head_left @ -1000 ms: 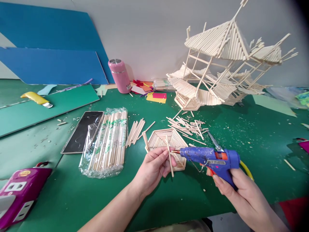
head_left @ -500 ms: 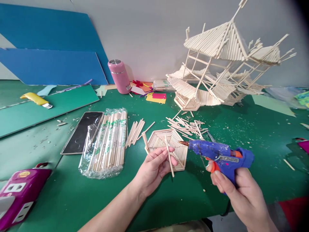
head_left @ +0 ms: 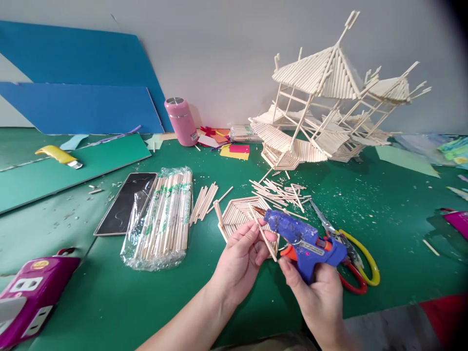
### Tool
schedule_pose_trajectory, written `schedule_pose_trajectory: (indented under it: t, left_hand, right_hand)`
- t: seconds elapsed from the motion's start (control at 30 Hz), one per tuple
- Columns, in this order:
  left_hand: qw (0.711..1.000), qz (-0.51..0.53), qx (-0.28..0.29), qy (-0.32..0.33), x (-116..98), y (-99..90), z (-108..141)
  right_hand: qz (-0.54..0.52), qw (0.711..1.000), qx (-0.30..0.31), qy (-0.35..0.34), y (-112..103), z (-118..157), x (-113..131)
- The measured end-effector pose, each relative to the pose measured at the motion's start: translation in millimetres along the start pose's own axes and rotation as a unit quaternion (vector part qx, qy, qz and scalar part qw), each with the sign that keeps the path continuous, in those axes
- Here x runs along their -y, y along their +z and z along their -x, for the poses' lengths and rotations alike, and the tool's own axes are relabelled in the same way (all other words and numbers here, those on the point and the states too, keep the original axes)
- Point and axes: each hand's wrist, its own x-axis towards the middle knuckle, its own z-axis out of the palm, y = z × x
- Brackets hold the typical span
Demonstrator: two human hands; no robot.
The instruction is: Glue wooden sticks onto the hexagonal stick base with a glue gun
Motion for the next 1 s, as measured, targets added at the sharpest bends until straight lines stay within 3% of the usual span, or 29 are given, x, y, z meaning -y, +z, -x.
schedule_pose_trajectory:
  t: [0.2,0.53,0.83,1.0]
  left_hand:
    - [1.0,0.009,0.015,0.016,3.9,6.4,1.0]
    - [0.999,-0.027,-0.014,0.042,5.8,7.0,1.3]
    - [0.99,-0.086,-0.081,0.077,-1.8,0.8,0.6]
    - [0.989,-0.103,-0.074,0.077,-6.8,-4.4,0.9]
  right_hand:
    - [0.054,0.995,-0.03,-0.076,5.7,-1.0,-0.7]
    - [0.133,0.976,-0.074,-0.155,6.8,-6.4,1.2]
    - [0.12,0.987,-0.044,-0.098,1.0,-8.6,6.5]
    - [0.143,0.986,0.004,-0.09,-5.2,-9.0,-1.8]
